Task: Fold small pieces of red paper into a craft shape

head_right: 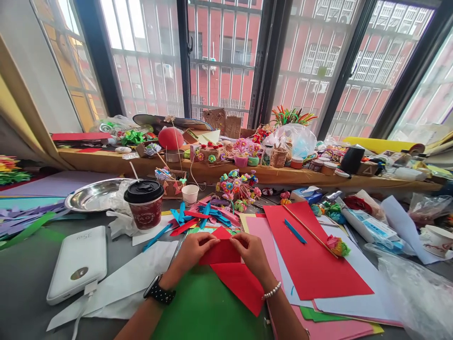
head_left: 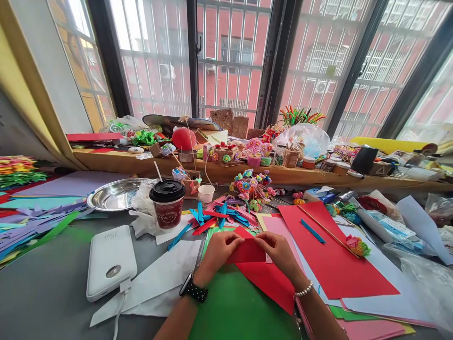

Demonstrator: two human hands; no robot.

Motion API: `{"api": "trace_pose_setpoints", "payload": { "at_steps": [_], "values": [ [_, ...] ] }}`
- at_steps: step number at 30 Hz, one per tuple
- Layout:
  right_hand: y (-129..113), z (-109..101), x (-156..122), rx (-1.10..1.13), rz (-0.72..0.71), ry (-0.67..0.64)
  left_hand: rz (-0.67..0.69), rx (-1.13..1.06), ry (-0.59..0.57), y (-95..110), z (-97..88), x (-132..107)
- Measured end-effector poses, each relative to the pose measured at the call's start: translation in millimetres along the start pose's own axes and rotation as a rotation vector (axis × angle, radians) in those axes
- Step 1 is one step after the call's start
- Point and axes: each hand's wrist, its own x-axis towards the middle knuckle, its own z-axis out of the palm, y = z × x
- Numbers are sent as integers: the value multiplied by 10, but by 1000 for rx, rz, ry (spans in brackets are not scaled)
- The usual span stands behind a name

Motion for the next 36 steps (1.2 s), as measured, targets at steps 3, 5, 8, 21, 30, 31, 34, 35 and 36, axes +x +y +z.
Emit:
{"api": "trace_pose_setpoints", "payload": {
  "at_steps": [3,5,8,21,30,31,34,35,36],
  "values": [
    [108,-99,43,29,51,14,-15,37,85,-47,-36,16],
    [168,-174,69,49,96,128,-40,37,162,-54,-66,22],
    [154,-232,80,44,100,225,-51,-7,226,-30,-64,10],
    [-33,-96,3,-125,-31,75,35,0,17,-24,-54,29],
    [-33,-163,7,-153,-25,145,-51,-55,85,-70,-155,36],
    [-26,-189,9,-162,-20,195,-83,-79,129,-76,-183,38],
    [-5,-234,15,-175,7,241,-141,-145,239,-85,-218,41],
    [0,-229,15,-159,-1,230,-131,-140,259,-81,-204,40],
    [5,-213,15,-138,-11,195,-105,-130,258,-73,-179,40]
  ]
}}
